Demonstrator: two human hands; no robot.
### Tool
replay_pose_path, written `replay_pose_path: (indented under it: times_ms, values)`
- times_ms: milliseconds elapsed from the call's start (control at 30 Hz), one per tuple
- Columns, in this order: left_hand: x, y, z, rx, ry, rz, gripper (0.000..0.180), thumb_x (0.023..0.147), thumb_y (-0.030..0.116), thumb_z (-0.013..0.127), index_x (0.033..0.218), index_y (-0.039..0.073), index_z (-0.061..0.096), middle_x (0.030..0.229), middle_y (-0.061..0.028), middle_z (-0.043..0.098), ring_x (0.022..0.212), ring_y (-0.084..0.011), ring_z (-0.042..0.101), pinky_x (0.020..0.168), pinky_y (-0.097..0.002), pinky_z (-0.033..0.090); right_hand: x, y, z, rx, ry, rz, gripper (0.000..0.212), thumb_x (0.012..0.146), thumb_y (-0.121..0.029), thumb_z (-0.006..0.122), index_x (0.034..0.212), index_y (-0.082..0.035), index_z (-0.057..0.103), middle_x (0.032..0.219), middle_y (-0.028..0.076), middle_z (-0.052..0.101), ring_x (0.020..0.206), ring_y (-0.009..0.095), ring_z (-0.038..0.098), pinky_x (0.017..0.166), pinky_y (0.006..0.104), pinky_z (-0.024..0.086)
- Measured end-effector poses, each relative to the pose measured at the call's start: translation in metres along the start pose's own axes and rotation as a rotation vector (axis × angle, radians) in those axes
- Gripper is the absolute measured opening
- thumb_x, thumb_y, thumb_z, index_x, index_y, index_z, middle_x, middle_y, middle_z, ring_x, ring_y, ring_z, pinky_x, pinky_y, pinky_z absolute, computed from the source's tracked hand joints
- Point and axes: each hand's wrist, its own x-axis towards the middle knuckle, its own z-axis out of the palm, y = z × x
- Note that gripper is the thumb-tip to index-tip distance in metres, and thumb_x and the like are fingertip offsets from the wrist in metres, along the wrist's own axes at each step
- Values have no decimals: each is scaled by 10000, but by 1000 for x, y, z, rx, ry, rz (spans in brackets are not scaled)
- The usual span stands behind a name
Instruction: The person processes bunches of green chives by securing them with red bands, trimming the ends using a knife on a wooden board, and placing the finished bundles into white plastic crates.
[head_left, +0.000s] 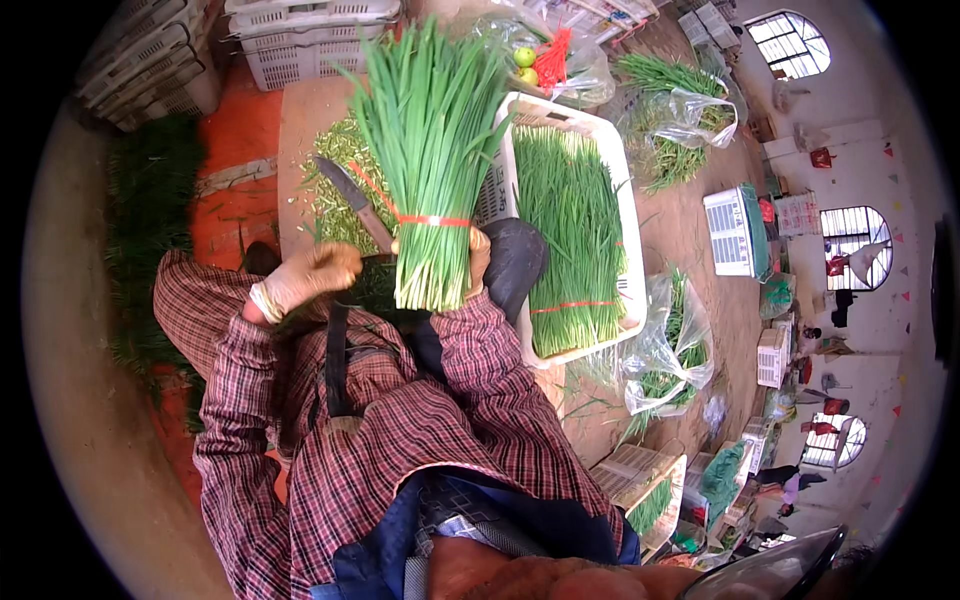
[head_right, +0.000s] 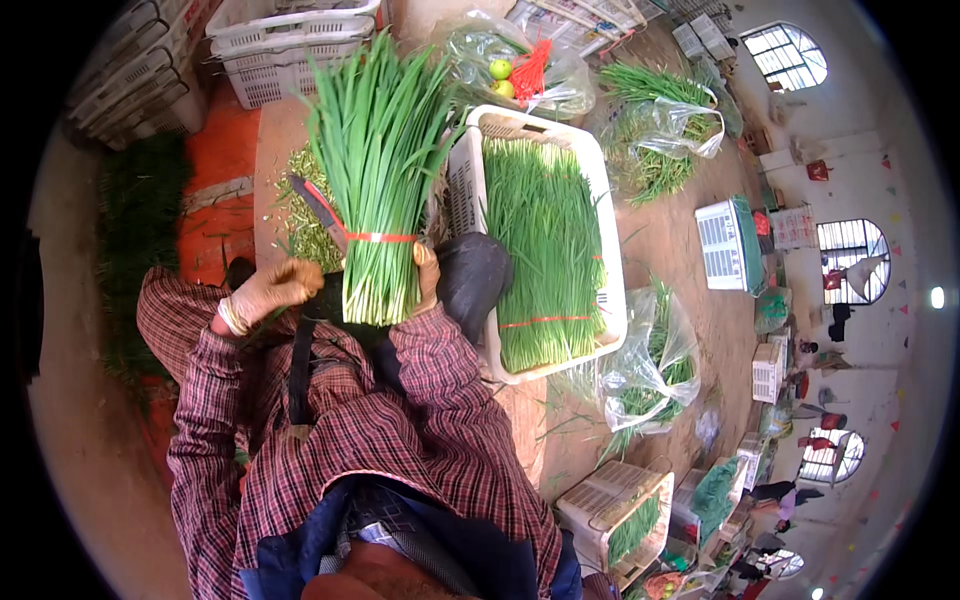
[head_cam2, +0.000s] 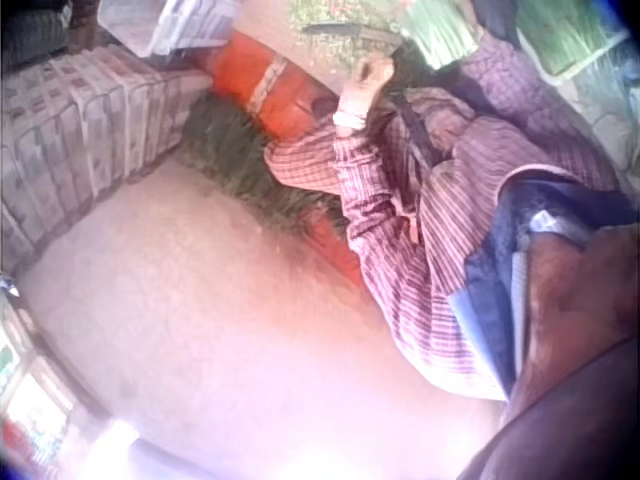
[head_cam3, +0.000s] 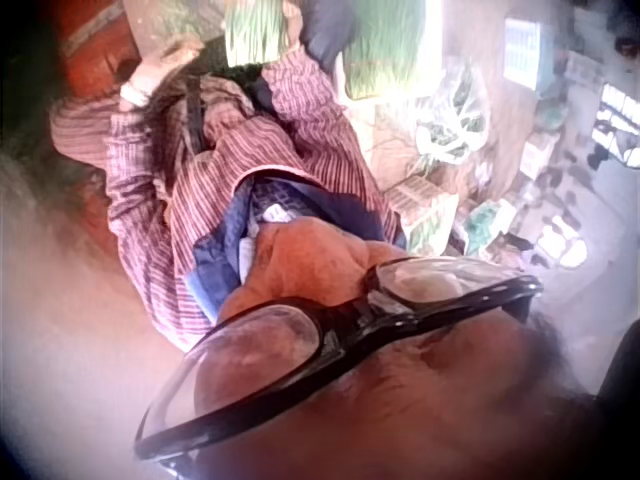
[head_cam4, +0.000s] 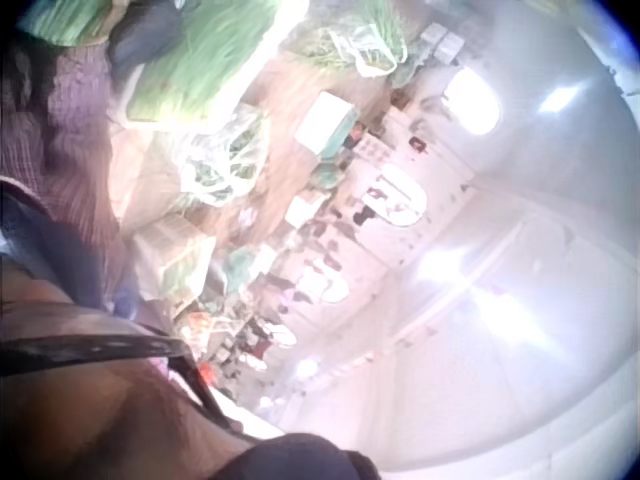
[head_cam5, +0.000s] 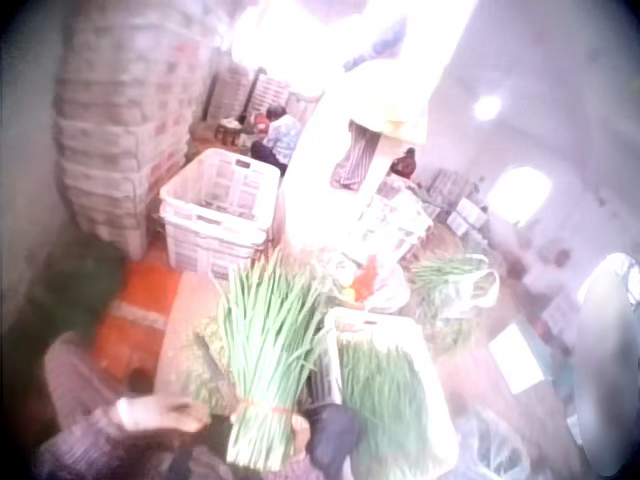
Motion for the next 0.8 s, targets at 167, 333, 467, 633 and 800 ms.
replay_pose_path:
  times_ms: [167, 333, 467, 633, 800]
  values:
    - [32, 27, 17, -348, -92, 249, 655, 860, 399, 653, 1310, -29, 446, 1195, -96, 585, 1101, -197, 564, 959, -316, 441, 3, 9, 10, -29, -92, 147, 805, 800, -446, 652, 1319, 106, 377, 1115, 331, 571, 944, 421, 640, 735, 519, 578]
    - [53, 26, 40, -876, 101, 389, 548, 854, 314, 656, 1272, 4, 485, 1185, -121, 603, 1044, -245, 612, 927, -406, 498, 1, 10, 0, 3, -3, 338, 732, 826, -436, 631, 1289, 95, 431, 1111, 267, 608, 948, 386, 647, 759, 496, 573]
    - [49, 28, 42, -1088, 280, 448, 449, 850, 201, 641, 1231, -4, 519, 1129, -120, 628, 970, -254, 640, 892, -408, 524, 1, -14, 14, -991, 220, 206, 430, 887, -352, 630, 1107, 18, 622, 1010, 101, 664, 844, 178, 633, 761, 285, 509]
    - [49, 16, 33, -966, 452, 429, 428, 828, 171, 653, 1203, 2, 535, 1101, -115, 637, 968, -244, 637, 896, -395, 521, 6, -21, 68, -1427, 306, -238, 166, 899, -79, 617, 1022, 24, 661, 953, 79, 672, 760, 127, 635, 733, 232, 514]
    - [52, 13, 41, -812, 456, 449, 369, 838, 128, 649, 1172, -3, 565, 1089, -92, 638, 966, -206, 625, 889, -351, 503, 40, 1, 100, -1894, 252, -505, 187, 805, -106, 713, 982, -63, 668, 862, 59, 653, 684, 148, 633, 626, 262, 510]
